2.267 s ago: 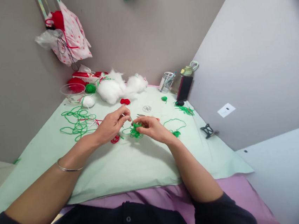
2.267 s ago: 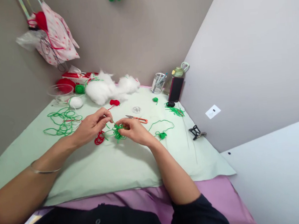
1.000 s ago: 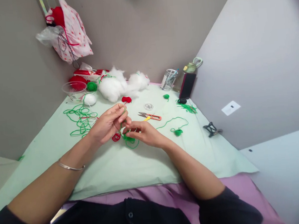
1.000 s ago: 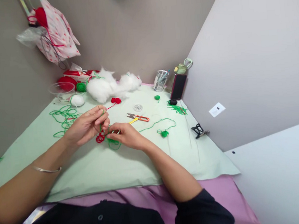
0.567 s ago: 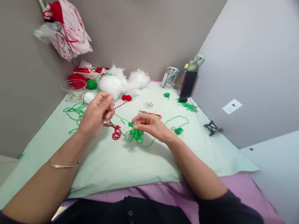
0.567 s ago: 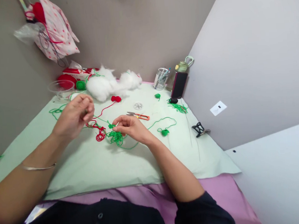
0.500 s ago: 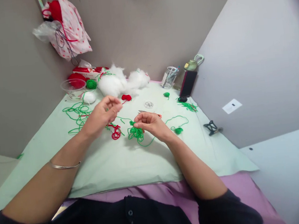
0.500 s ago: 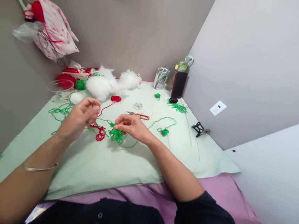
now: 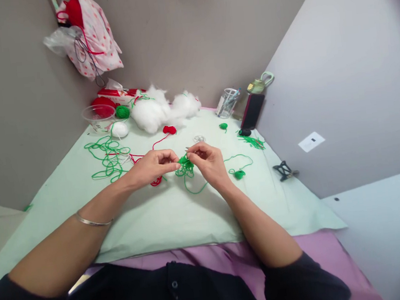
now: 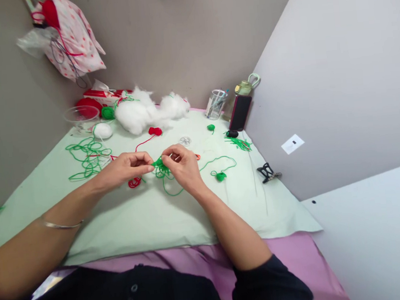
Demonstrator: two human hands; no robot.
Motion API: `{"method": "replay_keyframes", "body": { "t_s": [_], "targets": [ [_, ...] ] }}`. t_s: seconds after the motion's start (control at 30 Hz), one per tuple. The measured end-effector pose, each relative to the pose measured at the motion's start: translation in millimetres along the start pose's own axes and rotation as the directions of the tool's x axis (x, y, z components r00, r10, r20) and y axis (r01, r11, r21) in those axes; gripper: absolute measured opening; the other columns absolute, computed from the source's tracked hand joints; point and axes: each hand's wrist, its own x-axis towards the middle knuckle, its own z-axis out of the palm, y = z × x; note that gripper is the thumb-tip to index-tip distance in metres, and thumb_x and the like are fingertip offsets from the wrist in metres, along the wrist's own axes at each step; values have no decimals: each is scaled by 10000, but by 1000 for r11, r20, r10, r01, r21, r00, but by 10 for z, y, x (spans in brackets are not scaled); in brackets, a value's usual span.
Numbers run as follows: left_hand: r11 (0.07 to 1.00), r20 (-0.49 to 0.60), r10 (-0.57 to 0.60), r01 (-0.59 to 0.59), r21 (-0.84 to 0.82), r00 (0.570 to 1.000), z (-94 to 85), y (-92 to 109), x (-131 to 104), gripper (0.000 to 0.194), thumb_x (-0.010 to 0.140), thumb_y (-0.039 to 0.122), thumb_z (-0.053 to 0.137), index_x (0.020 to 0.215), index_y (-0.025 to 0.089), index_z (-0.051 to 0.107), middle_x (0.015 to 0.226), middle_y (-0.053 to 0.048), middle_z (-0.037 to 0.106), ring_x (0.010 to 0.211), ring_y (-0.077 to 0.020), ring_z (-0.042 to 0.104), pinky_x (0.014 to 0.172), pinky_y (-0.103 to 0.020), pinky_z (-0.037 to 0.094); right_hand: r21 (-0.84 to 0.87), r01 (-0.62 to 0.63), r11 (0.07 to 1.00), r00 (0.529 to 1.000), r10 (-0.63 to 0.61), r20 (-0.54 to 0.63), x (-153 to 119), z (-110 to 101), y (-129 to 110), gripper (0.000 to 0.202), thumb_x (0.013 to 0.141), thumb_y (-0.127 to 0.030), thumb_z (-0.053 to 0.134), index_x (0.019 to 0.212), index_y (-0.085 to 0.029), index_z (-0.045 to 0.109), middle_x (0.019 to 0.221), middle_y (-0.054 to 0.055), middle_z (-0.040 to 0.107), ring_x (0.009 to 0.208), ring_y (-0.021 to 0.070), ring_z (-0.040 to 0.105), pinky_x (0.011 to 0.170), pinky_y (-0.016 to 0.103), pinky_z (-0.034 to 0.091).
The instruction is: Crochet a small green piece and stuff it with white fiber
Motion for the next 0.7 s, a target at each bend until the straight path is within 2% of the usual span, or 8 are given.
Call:
{"method": "replay_keyframes", "body": {
  "t_s": [0.07, 0.17, 0.23, 0.37, 0.5, 0.6, 0.7],
  "targets": [
    [1000, 32, 16, -15, -27, 999, -11, 22, -11, 254, 826, 380, 715, 768, 172, 582, 670, 44, 485, 619, -95, 418, 585, -237, 298, 58, -47, 997, 998, 49, -25, 19, -17, -6, 86, 765, -276, 683, 740, -194, 677, 692, -9, 637, 623, 113, 531, 596, 271, 413],
    [997, 69, 33, -28, -67, 997, -6, 35, -26, 262, 844, 382, 706, 785, 175, 556, 684, 45, 501, 613, -87, 415, 574, -223, 308, 233, -218, 948, 975, 205, 81, 56, -70, 0, 181, 773, -376, 701, 807, -209, 642, 593, -49, 565, 514, 96, 482, 488, 247, 341],
    [996, 28, 35, -33, -78, 999, 9, 24, -26, 254, 871, 405, 685, 854, 180, 568, 655, 63, 451, 579, -80, 366, 543, -216, 277, 291, -292, 911, 955, 259, 148, 76, -102, 12, 238, 752, -414, 733, 818, -212, 626, 593, -66, 539, 481, 79, 446, 458, 235, 319],
    [995, -77, 2, -10, -104, 997, 40, -38, -3, 291, 892, 457, 662, 981, 192, 583, 651, 79, 371, 542, -78, 312, 506, -214, 255, 290, -292, 911, 953, 252, 167, 74, -105, 15, 260, 714, -397, 783, 817, -201, 646, 612, -70, 525, 504, 67, 427, 465, 222, 327],
    [993, -85, -17, 7, -116, 996, 46, -88, 21, 269, 905, 457, 621, 892, 191, 580, 638, 74, 346, 520, -76, 298, 495, -215, 262, 291, -259, 921, 957, 204, 207, 44, -62, -5, 234, 719, -376, 789, 806, -195, 670, 612, -60, 542, 527, 72, 426, 485, 225, 333],
    [996, -37, -21, 17, -91, 999, 10, -63, 16, 221, 858, 375, 663, 803, 190, 555, 607, 71, 379, 521, -74, 319, 495, -207, 241, 294, -240, 925, 969, 211, 125, 66, -76, 14, 198, 693, -336, 797, 736, -184, 678, 579, -53, 544, 518, 71, 420, 491, 227, 321],
    [997, 99, -58, 63, -48, 993, -53, -7, -9, 201, 782, 318, 732, 743, 170, 602, 603, 49, 463, 521, -74, 367, 493, -209, 275, 351, -235, 906, 968, 251, 2, 132, -155, 57, 217, 663, -350, 804, 727, -186, 675, 560, -60, 523, 504, 67, 397, 476, 226, 290]
  ]
}}
